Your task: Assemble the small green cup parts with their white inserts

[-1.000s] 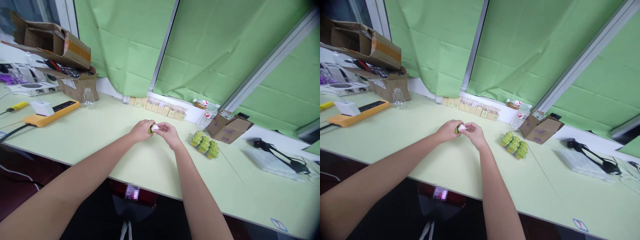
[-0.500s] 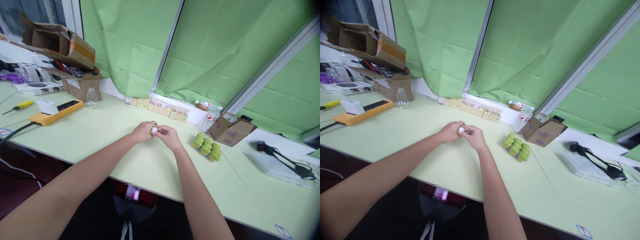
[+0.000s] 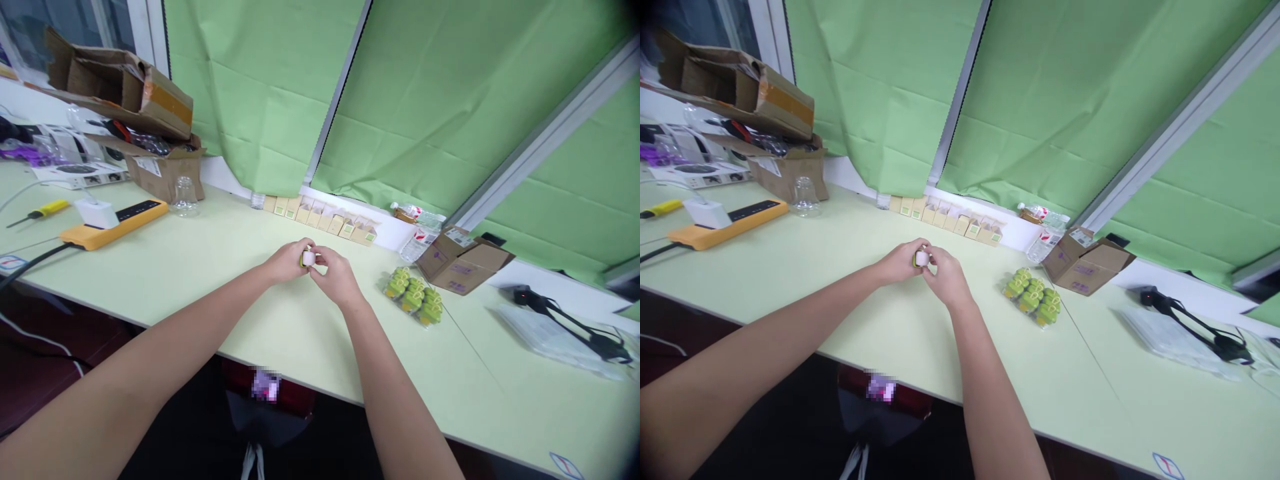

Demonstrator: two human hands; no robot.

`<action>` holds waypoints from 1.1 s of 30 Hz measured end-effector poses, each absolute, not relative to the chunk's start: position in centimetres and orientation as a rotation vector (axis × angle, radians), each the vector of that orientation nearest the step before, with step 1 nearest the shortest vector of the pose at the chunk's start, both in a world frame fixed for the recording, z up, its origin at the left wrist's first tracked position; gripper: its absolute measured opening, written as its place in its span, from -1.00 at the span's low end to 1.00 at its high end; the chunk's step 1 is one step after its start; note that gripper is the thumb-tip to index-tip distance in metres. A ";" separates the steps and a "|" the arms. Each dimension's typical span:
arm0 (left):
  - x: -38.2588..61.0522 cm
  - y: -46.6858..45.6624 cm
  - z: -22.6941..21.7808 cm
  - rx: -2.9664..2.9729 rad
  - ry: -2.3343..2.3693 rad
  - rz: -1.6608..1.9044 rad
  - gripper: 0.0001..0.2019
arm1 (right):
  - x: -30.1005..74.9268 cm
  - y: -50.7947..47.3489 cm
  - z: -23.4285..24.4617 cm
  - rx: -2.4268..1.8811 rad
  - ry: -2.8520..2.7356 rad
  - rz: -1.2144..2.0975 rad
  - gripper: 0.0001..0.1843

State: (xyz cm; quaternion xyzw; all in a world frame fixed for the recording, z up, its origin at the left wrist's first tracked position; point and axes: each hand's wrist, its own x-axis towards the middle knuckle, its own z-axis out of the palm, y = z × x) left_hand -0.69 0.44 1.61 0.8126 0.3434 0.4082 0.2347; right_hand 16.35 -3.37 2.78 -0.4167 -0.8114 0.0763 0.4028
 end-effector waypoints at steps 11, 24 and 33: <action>-0.7 0.4 1.6 2.240 0.920 1.120 -0.60 | 16.4 -3.4 3.0 -0.988 -2.066 0.172 -0.56; -0.8 0.7 1.3 2.283 0.884 1.120 -0.64 | 15.9 -3.7 2.7 -1.200 -2.086 0.127 -0.53; -0.3 0.9 1.1 2.253 0.887 1.237 -0.54 | 15.5 -3.5 2.3 -1.089 -1.938 0.413 -0.45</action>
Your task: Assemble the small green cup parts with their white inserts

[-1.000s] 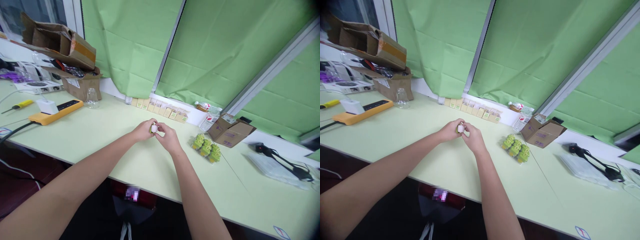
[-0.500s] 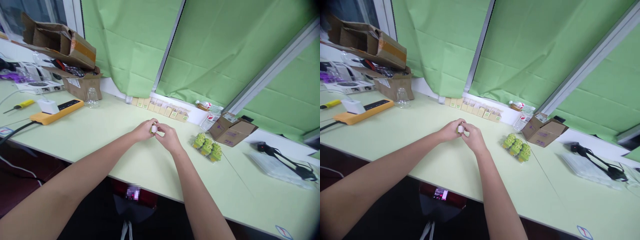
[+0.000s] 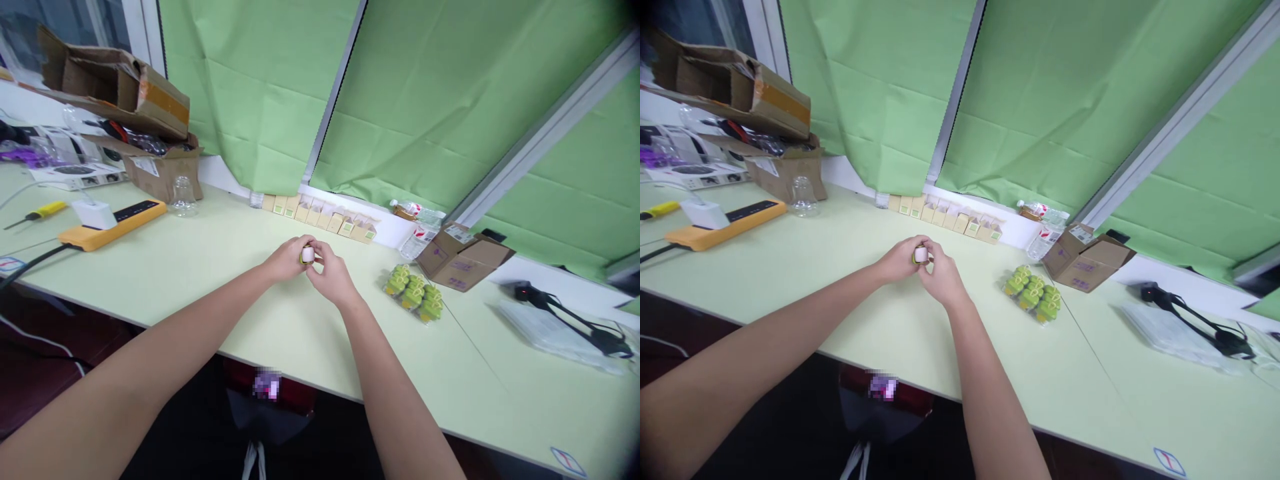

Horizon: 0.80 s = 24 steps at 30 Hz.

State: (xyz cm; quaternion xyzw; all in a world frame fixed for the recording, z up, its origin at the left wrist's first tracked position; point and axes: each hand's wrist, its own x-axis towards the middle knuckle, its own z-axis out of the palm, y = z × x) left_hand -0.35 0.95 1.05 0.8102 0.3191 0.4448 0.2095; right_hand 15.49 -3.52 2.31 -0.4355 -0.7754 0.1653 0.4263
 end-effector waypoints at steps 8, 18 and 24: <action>0.0 0.6 1.5 2.219 0.858 1.408 -0.62 | 16.2 -3.4 3.6 -1.014 -1.480 1.067 -0.50; 0.3 0.0 2.1 2.252 0.785 1.483 -0.63 | 15.9 -3.7 3.6 -0.909 -1.341 1.259 -0.54; 0.3 0.4 2.0 2.207 0.770 1.473 -0.60 | 16.2 -3.4 3.5 -0.913 -1.269 1.231 -0.55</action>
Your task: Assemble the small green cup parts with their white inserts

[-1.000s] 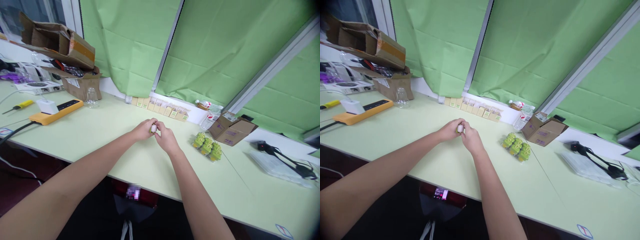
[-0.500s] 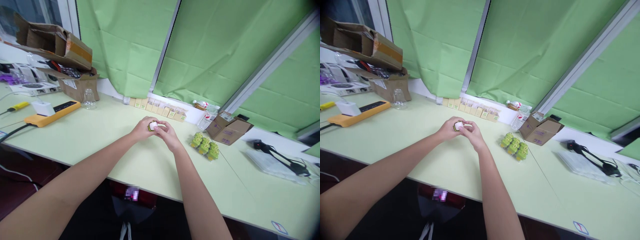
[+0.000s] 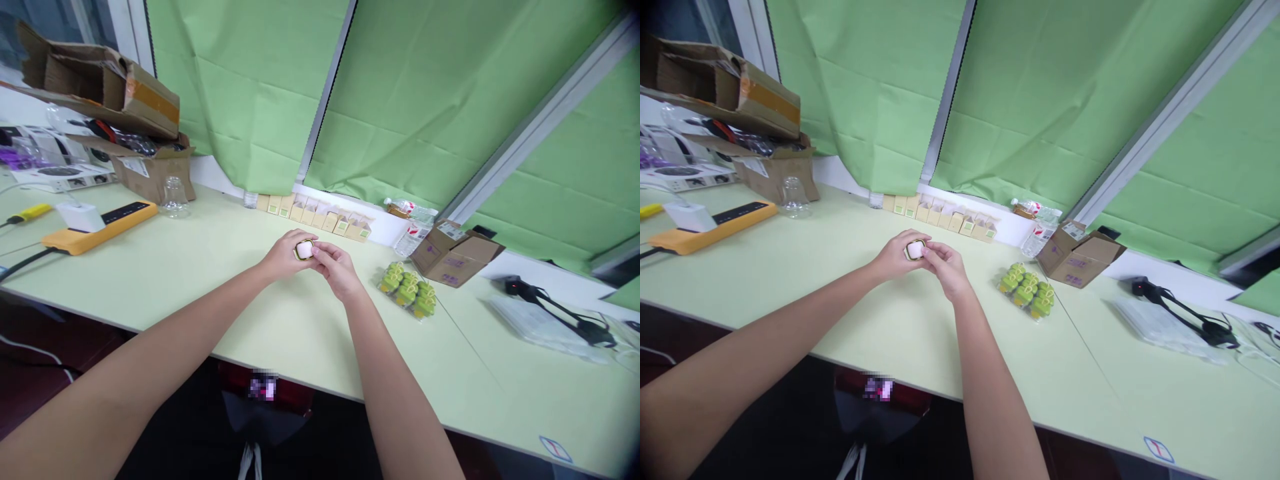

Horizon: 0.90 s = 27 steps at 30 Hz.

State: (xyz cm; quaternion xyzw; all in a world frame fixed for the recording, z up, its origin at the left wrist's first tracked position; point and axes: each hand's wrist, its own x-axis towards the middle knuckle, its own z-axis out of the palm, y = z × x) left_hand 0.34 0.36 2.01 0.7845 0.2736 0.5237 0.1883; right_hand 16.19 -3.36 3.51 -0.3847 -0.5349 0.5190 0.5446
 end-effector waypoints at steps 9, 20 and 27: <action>0.5 0.1 2.1 2.152 0.775 1.465 -0.50 | 16.1 -3.2 3.4 -0.948 -1.269 1.308 -0.54; 0.8 -0.4 1.8 2.029 0.673 1.290 -0.42 | 16.2 -2.9 3.1 -0.928 -1.292 1.442 -0.54; 3.6 0.2 1.2 1.622 0.790 1.299 -0.41 | 14.5 -2.3 1.9 -0.985 -1.194 0.898 -0.53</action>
